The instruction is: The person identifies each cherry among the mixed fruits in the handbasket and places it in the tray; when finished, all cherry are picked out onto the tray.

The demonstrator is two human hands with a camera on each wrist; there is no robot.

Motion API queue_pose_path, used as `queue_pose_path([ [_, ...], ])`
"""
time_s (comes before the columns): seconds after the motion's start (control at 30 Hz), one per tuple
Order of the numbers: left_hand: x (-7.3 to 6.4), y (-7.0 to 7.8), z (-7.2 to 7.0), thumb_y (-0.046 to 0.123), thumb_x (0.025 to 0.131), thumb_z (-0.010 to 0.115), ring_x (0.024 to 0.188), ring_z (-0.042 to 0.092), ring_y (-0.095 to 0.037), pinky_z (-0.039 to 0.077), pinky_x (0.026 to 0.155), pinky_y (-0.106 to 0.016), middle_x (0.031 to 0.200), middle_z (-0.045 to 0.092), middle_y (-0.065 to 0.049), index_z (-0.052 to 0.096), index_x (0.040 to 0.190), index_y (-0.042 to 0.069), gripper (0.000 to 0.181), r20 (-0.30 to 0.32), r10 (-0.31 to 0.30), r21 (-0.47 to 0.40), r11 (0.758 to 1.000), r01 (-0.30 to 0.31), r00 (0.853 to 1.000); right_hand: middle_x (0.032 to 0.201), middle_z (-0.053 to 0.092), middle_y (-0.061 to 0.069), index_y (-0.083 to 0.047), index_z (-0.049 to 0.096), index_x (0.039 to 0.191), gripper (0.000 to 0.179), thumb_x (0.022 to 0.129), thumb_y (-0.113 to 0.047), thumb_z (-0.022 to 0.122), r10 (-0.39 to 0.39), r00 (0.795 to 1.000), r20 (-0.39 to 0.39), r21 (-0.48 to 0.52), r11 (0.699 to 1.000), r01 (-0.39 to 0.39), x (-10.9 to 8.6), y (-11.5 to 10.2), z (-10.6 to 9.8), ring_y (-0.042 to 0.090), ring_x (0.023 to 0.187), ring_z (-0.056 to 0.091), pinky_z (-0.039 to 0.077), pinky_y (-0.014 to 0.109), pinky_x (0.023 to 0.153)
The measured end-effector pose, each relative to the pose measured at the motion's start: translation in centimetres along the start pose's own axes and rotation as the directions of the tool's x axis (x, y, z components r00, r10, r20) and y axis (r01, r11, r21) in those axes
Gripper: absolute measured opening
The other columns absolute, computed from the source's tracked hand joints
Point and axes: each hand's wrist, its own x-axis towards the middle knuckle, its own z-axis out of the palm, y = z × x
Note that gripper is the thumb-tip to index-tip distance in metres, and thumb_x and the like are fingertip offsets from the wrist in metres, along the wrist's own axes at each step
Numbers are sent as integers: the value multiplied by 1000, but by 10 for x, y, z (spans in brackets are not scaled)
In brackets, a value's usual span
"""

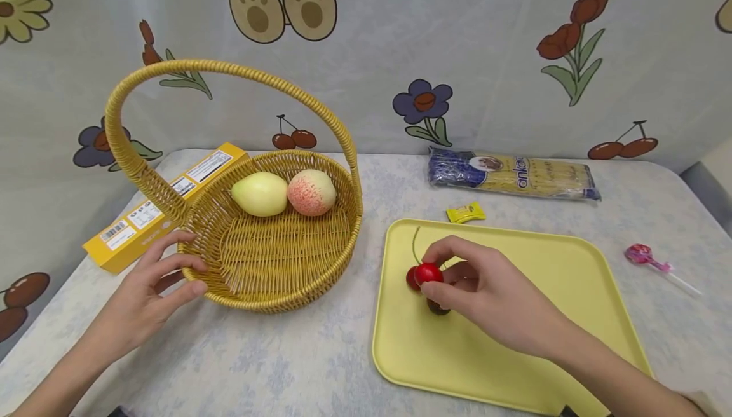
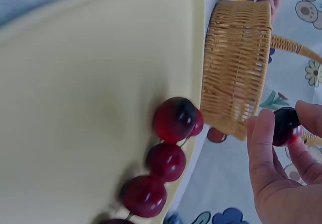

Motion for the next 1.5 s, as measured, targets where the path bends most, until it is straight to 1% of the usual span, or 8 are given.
queue_pose_path([
  [0.17,0,1,-1,2,86,75,116,46,-7,40,95,-7,140,39,-11,67,98,5,15,-5,0,3,1000,0,1000,103,65,6,-11,60,113,26,91,-15,73,62,993,-103,-135,988,-76,-16,21,-9,20,82,66,55,29,63],
  [0.33,0,1,-2,1,86,75,117,46,-10,40,95,-7,140,39,-11,67,98,5,15,-7,0,2,1000,0,1000,108,62,9,-6,57,117,31,90,-10,73,101,985,-141,-200,971,-128,-27,39,-16,19,73,63,54,30,57],
  [0.57,1,1,-1,2,86,75,118,46,-10,40,96,-7,140,39,-11,67,99,5,15,-4,0,-3,1000,0,1000,111,60,7,-9,63,118,31,88,-6,74,73,988,-135,-323,940,-113,-41,54,-23,10,80,62,56,26,62],
  [0.83,0,2,-1,1,87,74,119,46,-13,40,96,-8,141,38,-11,67,99,5,15,4,-5,-12,1000,5,1000,107,57,5,-5,63,123,40,85,-9,77,143,984,-109,-370,913,-174,-49,61,-24,10,84,62,57,23,66],
  [1.0,-1,1,-1,2,86,75,119,45,-16,40,95,-7,141,39,-11,67,99,6,15,3,-10,-6,1000,10,1000,101,57,2,-7,64,122,37,87,-9,75,162,981,-104,-448,873,-191,-52,66,-25,12,83,63,56,21,65],
  [1.1,-1,1,-1,1,86,75,119,45,-14,40,95,-7,141,39,-11,67,99,6,16,-2,-4,-7,1000,4,1000,97,57,-2,-12,66,119,34,87,-10,76,163,981,-102,-497,846,-192,-52,68,-25,7,80,60,55,21,64],
  [1.23,-1,1,0,1,86,75,119,46,-11,40,95,-7,140,39,-10,67,100,6,16,-2,-2,-6,1000,2,1000,95,56,-5,-16,67,116,33,85,-12,78,137,985,-101,-556,813,-170,-53,72,-24,0,75,55,53,21,61],
  [1.5,-1,1,1,3,86,75,118,45,-9,40,95,-7,140,40,-10,67,99,6,15,-1,-9,-1,1000,9,1000,89,53,-10,-23,69,111,32,82,-16,81,103,987,-122,-644,749,-157,-54,81,-20,-2,71,49,47,21,57],
])
